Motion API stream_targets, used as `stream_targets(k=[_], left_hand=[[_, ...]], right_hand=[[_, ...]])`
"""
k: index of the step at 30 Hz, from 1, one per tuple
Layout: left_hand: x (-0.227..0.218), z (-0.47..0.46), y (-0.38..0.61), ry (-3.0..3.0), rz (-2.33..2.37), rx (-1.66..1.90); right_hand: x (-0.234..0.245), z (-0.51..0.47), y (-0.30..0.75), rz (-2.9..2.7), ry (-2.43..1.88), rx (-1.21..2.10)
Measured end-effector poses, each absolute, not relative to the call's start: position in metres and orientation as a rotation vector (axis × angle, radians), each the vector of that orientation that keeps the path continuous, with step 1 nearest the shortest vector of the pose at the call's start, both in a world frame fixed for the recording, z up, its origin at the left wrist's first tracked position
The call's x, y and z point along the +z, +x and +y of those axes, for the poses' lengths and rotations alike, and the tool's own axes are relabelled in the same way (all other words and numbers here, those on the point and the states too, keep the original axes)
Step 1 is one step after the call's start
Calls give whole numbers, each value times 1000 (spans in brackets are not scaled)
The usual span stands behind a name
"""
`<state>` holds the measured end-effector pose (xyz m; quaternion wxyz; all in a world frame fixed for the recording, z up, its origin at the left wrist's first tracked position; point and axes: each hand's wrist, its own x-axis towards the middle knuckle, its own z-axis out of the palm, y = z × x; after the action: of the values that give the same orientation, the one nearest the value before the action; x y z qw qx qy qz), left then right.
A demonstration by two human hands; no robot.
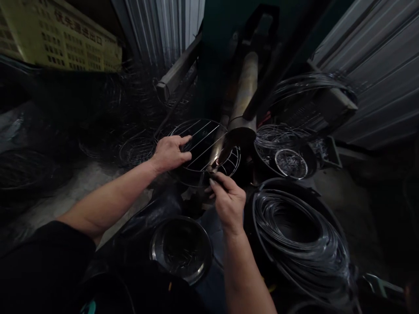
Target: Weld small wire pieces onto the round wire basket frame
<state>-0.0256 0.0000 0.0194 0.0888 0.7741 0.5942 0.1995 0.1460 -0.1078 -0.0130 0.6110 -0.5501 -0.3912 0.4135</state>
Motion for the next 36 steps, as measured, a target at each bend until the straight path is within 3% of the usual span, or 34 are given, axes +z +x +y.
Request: stream_targets(k=[7, 17, 36], left_hand=[[22, -3, -23, 2359, 1773, 584], [28, 7, -22, 2403, 1758, 547], [26, 23, -16, 2351, 1596, 587]], right_hand=[[-10, -104, 146, -999, -1562, 865], [-2, -84, 139, -739, -1376, 1004], [-41, -103, 140, -956, -1428, 630]])
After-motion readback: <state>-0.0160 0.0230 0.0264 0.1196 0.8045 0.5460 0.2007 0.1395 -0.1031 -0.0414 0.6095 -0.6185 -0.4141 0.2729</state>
